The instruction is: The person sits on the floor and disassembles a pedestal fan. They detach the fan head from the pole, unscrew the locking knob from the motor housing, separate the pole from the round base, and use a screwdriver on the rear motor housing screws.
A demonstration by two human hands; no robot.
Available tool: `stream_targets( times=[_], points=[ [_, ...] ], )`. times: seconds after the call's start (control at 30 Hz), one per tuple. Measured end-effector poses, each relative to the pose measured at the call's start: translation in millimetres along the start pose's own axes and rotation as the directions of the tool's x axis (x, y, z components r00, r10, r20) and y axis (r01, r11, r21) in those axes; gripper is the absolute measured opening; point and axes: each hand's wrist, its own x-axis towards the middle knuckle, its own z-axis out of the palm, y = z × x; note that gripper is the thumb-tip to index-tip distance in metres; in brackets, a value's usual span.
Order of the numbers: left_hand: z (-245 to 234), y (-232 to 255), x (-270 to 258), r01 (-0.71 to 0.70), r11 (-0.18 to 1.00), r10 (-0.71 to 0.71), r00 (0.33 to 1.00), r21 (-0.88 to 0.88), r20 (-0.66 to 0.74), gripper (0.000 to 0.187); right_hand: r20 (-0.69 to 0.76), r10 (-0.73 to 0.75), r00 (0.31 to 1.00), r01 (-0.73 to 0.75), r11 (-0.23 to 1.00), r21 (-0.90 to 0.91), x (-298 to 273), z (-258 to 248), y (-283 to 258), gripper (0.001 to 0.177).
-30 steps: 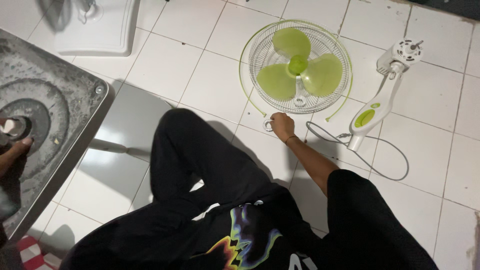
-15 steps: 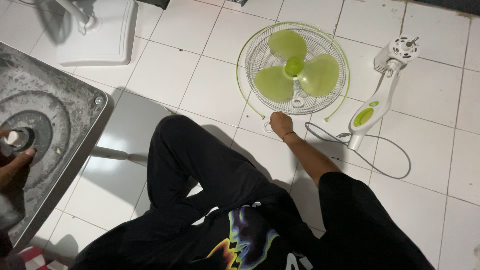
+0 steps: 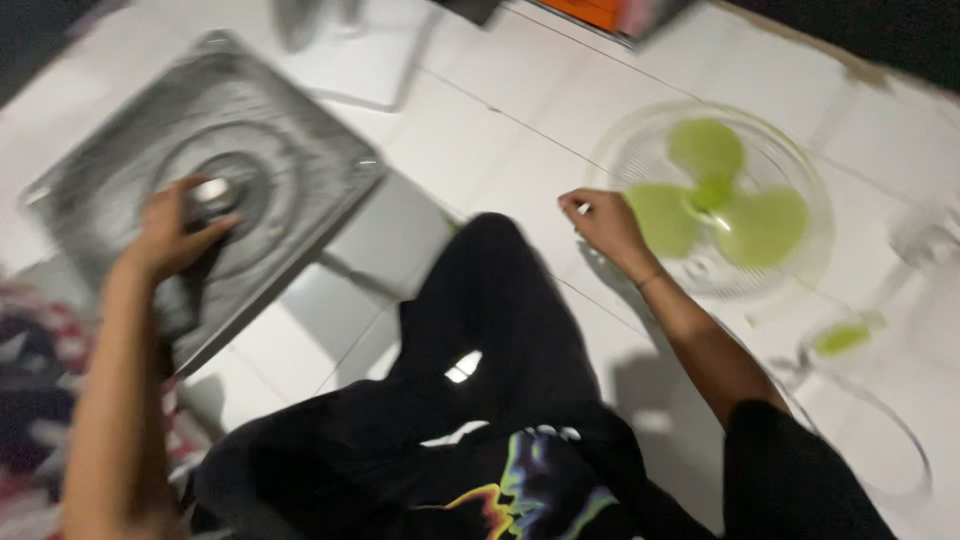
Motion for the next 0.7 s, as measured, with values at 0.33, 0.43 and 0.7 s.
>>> stream_targets(
  times=[0.33,0.43,0.7],
  points=[
    [12.1,16.4,-5.5,0.102,0.989,-0.110,0.992,-0.109,-0.066,0.090,-0.010,-0.540,0.841,0.521,0.807,0.277,116.4,55.7,-239.5,0.016],
    [5.2,23.8,-14.5,0.103,0.984,-0.113,0.992,-0.144,-0.062,0.088,0.081,-0.675,0.734,0.665,0.737,0.120,148.8,105.1,-266.7,0.024],
    [-3.8,41.1,-22.1,0.072,0.979,-0.094,0.990,-0.191,-0.106,0.081,0.237,-0.441,0.866,0.461,0.887,-0.035,269.5,211.7,-261.8,0.103]
  ],
)
